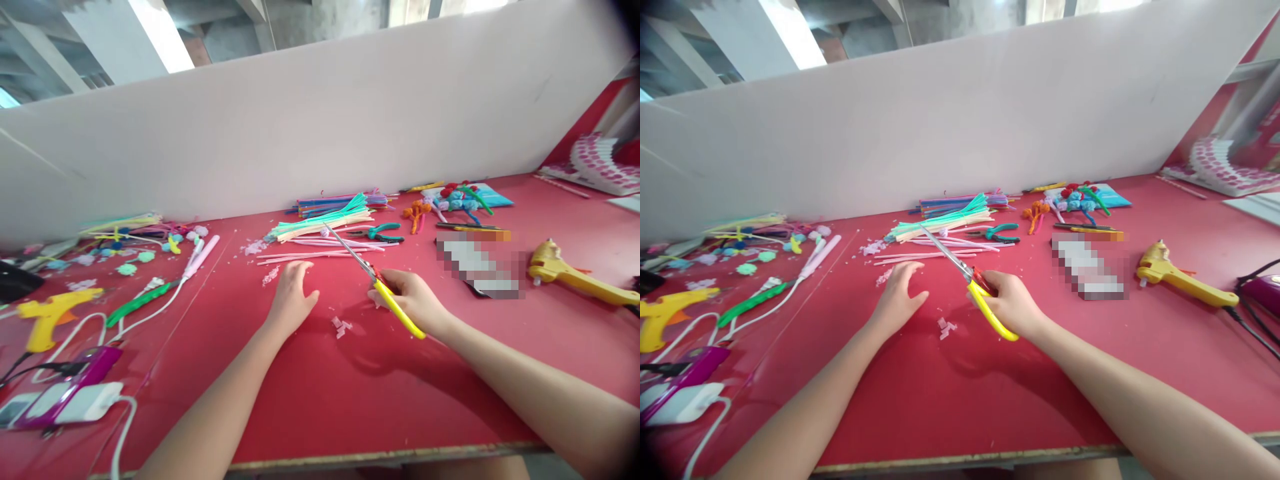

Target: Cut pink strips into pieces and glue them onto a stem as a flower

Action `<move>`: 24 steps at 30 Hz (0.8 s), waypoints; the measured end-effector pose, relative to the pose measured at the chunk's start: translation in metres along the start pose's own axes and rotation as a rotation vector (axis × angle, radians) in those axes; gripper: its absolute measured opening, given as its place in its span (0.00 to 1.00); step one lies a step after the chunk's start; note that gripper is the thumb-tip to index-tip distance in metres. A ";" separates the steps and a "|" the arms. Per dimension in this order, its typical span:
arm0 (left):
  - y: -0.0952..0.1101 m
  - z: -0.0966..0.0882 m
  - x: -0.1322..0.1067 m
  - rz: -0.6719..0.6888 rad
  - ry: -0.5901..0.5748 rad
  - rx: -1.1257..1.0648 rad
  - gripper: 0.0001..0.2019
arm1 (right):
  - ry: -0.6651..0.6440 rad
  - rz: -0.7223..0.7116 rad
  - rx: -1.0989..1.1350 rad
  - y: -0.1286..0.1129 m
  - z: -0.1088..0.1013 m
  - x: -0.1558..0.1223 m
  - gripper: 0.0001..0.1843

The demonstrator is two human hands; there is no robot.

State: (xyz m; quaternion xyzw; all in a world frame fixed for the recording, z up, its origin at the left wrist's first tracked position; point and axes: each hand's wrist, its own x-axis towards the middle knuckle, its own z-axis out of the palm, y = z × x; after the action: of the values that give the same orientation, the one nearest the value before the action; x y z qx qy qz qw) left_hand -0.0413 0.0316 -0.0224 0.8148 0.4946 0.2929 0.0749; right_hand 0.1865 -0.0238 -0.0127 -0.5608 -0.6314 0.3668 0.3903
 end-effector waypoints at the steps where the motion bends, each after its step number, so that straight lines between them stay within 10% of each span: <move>1: 0.004 -0.001 -0.001 0.031 -0.067 -0.050 0.14 | 0.006 0.001 0.010 0.000 0.000 0.000 0.12; 5: 0.028 -0.006 -0.009 0.218 -0.351 -0.177 0.03 | 0.021 0.000 0.056 0.001 0.000 0.002 0.11; 12: 0.049 0.000 -0.017 0.318 -0.406 -0.046 0.05 | 0.049 -0.032 0.010 0.003 0.001 0.002 0.10; 24: 0.042 -0.003 -0.018 -0.083 -0.432 -0.319 0.02 | 0.008 -0.031 -0.056 0.000 0.004 0.000 0.08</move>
State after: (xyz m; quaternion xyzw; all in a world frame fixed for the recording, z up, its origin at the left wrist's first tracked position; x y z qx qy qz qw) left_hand -0.0173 -0.0051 -0.0095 0.8153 0.4479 0.1830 0.3182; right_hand 0.1825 -0.0240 -0.0147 -0.5630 -0.6486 0.3404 0.3826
